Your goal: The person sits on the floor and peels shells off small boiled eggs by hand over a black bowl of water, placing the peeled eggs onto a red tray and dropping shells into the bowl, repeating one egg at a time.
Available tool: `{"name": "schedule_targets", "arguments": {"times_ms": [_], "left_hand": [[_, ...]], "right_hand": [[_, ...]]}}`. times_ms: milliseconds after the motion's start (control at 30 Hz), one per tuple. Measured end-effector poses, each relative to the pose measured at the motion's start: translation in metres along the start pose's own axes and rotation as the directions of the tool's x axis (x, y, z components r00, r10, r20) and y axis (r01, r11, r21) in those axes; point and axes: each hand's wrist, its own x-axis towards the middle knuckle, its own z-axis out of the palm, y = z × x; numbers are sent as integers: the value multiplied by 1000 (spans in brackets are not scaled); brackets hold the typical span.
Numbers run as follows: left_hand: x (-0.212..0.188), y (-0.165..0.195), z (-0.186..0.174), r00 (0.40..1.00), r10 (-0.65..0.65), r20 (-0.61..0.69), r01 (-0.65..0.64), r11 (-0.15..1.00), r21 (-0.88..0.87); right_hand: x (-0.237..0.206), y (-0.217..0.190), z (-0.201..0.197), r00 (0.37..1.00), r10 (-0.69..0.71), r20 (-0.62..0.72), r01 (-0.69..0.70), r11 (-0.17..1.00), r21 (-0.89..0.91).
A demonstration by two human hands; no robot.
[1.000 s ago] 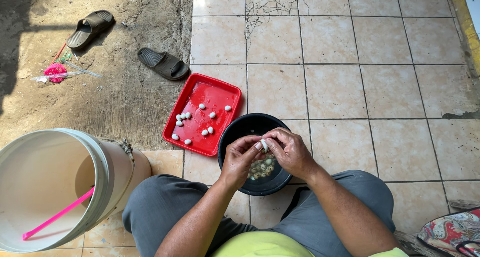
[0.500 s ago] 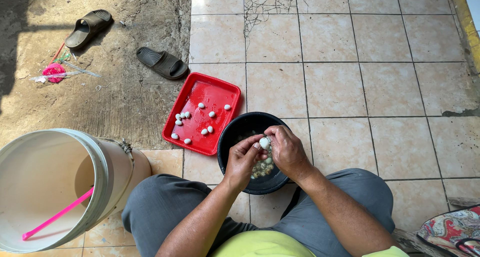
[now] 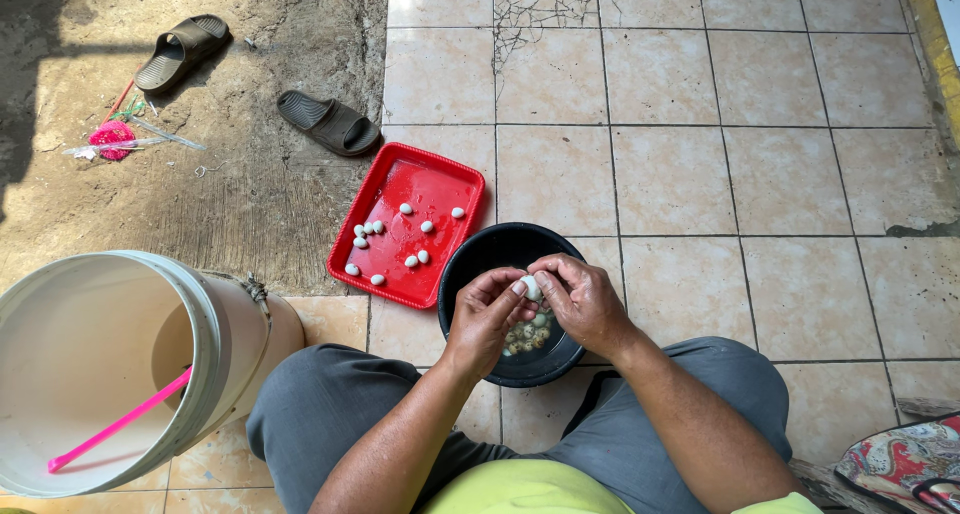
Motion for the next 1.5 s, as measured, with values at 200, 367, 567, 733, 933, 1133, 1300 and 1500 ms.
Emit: {"name": "schedule_targets", "arguments": {"times_ms": [200, 367, 567, 733, 933, 1133, 1300, 1500], "left_hand": [[1, -2, 0, 1000, -11, 24, 11, 999, 32], [0, -3, -1, 998, -26, 53, 25, 999, 19], [-1, -12, 6, 998, -2, -56, -2, 997, -81], [-3, -19, 3, 992, 108, -65, -98, 985, 144], [-2, -11, 2, 996, 83, -20, -80, 989, 127], [-2, -5, -3, 993, 47, 107, -49, 999, 21], [-4, -2, -5, 989, 71, 129, -94, 978, 188], [-3, -2, 0, 976, 187, 107, -215, 896, 390]], "right_hand": [[-2, 0, 6, 985, -127, -119, 108, 983, -151], [-1, -3, 7, 974, -204, -100, 171, 948, -269], [-5, -3, 8, 950, -301, -81, 261, 911, -320], [-7, 1, 13, 945, -321, -68, 290, 915, -280], [1, 5, 9, 991, 54, -119, -63, 996, -69], [-4, 18, 3, 994, -104, -45, 106, 992, 66], [-7, 19, 7, 999, 26, 26, -32, 954, 298], [-6, 7, 4, 998, -55, -14, 56, 997, 52]]}}
